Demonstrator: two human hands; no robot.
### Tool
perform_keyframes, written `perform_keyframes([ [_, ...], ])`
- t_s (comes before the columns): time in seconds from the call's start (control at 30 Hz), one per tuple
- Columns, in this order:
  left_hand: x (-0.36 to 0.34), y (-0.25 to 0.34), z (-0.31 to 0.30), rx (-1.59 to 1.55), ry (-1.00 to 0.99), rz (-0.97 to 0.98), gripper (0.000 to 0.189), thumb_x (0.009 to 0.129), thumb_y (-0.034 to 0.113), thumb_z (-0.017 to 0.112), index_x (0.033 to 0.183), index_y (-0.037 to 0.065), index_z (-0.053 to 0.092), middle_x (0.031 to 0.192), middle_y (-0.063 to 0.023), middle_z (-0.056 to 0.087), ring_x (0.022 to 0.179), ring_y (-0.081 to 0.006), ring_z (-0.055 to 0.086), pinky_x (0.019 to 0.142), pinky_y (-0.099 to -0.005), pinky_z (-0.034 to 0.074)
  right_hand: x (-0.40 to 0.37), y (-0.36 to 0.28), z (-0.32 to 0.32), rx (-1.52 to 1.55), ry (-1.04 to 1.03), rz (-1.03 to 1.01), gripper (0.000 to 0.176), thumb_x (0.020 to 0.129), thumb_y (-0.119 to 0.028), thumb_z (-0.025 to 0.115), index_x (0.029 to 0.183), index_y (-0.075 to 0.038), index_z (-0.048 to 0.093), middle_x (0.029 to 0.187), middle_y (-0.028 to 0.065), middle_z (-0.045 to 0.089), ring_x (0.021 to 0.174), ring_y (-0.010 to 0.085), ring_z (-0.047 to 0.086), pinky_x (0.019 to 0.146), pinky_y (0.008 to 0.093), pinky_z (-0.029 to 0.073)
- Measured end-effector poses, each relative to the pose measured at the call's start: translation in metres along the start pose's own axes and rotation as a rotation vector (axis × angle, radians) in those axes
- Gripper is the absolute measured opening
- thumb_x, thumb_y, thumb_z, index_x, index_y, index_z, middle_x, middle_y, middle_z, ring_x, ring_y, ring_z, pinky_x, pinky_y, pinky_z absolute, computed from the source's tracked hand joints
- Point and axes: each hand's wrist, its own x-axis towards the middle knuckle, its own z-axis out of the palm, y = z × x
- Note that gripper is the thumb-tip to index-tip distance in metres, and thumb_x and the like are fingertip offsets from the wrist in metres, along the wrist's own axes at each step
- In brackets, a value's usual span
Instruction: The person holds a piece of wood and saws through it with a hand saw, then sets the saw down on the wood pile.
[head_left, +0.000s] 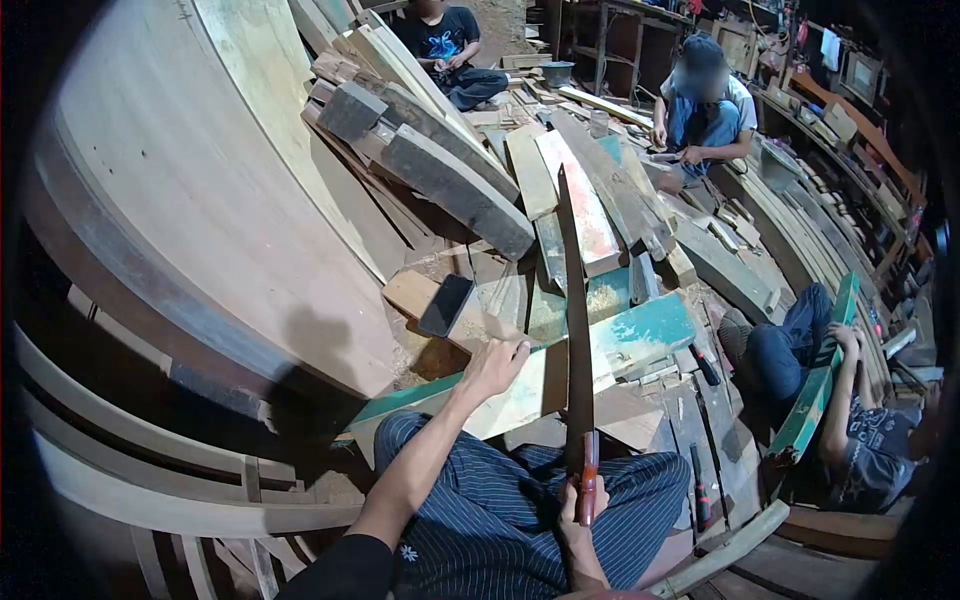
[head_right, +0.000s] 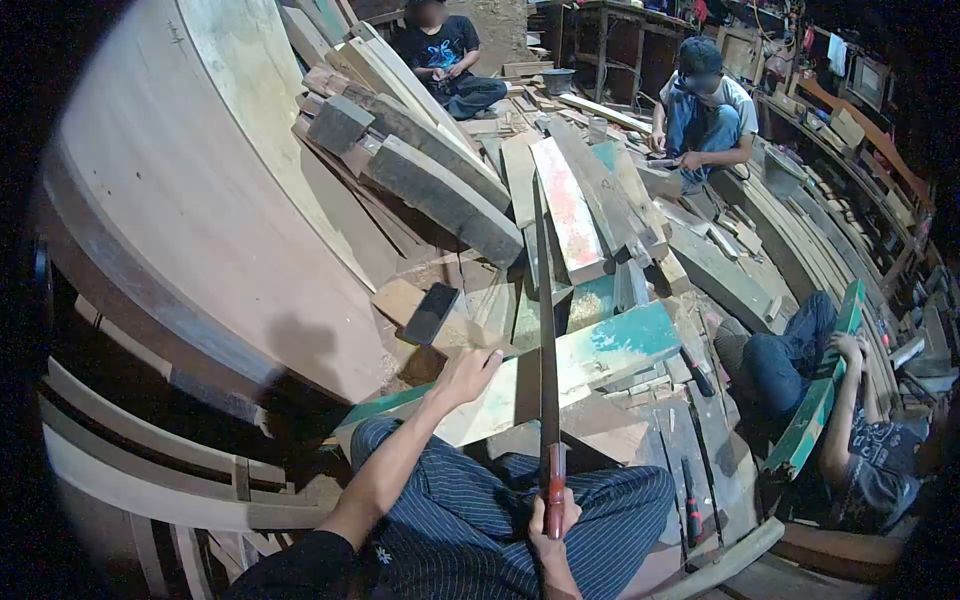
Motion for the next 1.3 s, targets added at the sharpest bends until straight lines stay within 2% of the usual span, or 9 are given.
perform_keyframes([
  [0.1, 0.005, -0.013, 0.011, -0.033, 0.174, -0.165, 0.033, 0.092, 0.033, 0.055, 0.090, 0.004, 0.070, 0.083, -0.0249, 0.068, 0.079, -0.0426, 0.067, 0.069, -0.0499, 0.049, -0.001, 0.003, 0.001, 0.000, 0.017, -0.023, 0.014, 0.078, -0.012, 0.068, 0.083, -0.002, 0.060, 0.063, 0.0142, 0.058, 0.051, 0.0288, 0.059, 0.053, 0.0353, 0.046],
  [0.13, 0.009, -0.018, 0.011, -0.046, 0.292, -0.253, 0.018, 0.087, 0.019, 0.061, 0.094, 0.005, 0.069, 0.085, -0.0217, 0.068, 0.077, -0.0376, 0.067, 0.069, -0.0471, 0.049, 0.000, 0.003, 0.000, -0.022, 0.020, -0.040, 0.013, 0.078, -0.011, 0.068, 0.083, -0.002, 0.060, 0.063, 0.0140, 0.058, 0.051, 0.0288, 0.059, 0.053, 0.0354, 0.046],
  [0.2, 0.012, -0.043, 0.009, 0.201, 0.660, 0.082, 0.023, 0.075, -0.001, 0.063, 0.097, 0.005, 0.068, 0.088, -0.0176, 0.064, 0.076, -0.0334, 0.063, 0.069, -0.0446, 0.049, 0.000, 0.003, 0.001, -0.027, 0.020, -0.041, 0.013, 0.078, -0.011, 0.068, 0.082, -0.002, 0.060, 0.063, 0.0136, 0.058, 0.051, 0.0284, 0.059, 0.053, 0.0356, 0.046],
  [0.43, 0.008, -0.048, 0.012, -0.206, 0.482, -0.118, 0.050, 0.064, -0.018, 0.049, 0.106, 0.004, 0.064, 0.101, -0.0201, 0.056, 0.106, -0.0399, 0.054, 0.093, -0.0473, 0.041, -0.001, 0.003, 0.000, 0.043, -0.006, 0.012, 0.011, 0.078, -0.011, 0.067, 0.082, -0.002, 0.060, 0.065, 0.0121, 0.059, 0.052, 0.0257, 0.059, 0.054, 0.0352, 0.046],
  [0.67, 0.010, -0.043, 0.014, -0.069, 0.572, -0.048, 0.045, 0.065, -0.020, 0.048, 0.100, 0.003, 0.066, 0.098, -0.0171, 0.062, 0.098, -0.0352, 0.059, 0.087, -0.0405, 0.047, -0.005, 0.012, 0.000, 0.012, -0.016, -0.007, 0.012, 0.078, -0.013, 0.068, 0.081, -0.003, 0.060, 0.066, 0.0111, 0.058, 0.053, 0.0269, 0.058, 0.054, 0.0355, 0.045],
  [0.77, 0.014, -0.057, 0.028, -0.259, 0.476, -0.024, 0.037, 0.067, -0.018, 0.049, 0.095, 0.000, 0.065, 0.091, -0.0171, 0.063, 0.088, -0.0342, 0.062, 0.081, -0.0396, 0.049, -0.003, 0.006, 0.001, 0.011, 0.003, 0.009, 0.013, 0.078, -0.014, 0.068, 0.081, -0.004, 0.060, 0.066, 0.0109, 0.058, 0.053, 0.0274, 0.057, 0.054, 0.0360, 0.044],
  [1.0, 0.008, -0.040, 0.024, -0.033, 0.504, 0.060, 0.019, 0.073, -0.006, 0.064, 0.090, 0.002, 0.067, 0.085, -0.0183, 0.062, 0.081, -0.0327, 0.063, 0.073, -0.0394, 0.049, 0.000, -0.001, 0.000, 0.014, 0.000, 0.005, 0.012, 0.078, -0.012, 0.068, 0.081, -0.004, 0.060, 0.065, 0.0114, 0.059, 0.052, 0.0268, 0.058, 0.054, 0.0349, 0.045],
  [1.13, 0.004, -0.029, 0.009, -0.177, 0.254, -0.198, 0.026, 0.075, -0.008, 0.067, 0.099, 0.000, 0.064, 0.085, -0.0218, 0.064, 0.080, -0.0337, 0.064, 0.073, -0.0426, 0.050, 0.001, -0.005, 0.000, 0.021, 0.000, 0.006, 0.011, 0.078, -0.011, 0.067, 0.081, -0.003, 0.060, 0.064, 0.0117, 0.059, 0.051, 0.0268, 0.058, 0.053, 0.0342, 0.045],
  [1.3, 0.004, -0.033, 0.019, -0.130, 0.413, 0.024, 0.040, 0.087, -0.004, 0.060, 0.127, 0.002, 0.057, 0.080, -0.0210, 0.062, 0.073, -0.0319, 0.061, 0.070, -0.0399, 0.048, -0.001, 0.004, 0.001, 0.042, 0.009, -0.022, 0.011, 0.078, -0.010, 0.067, 0.081, -0.002, 0.061, 0.065, 0.0121, 0.059, 0.051, 0.0265, 0.059, 0.053, 0.0335, 0.045],
])
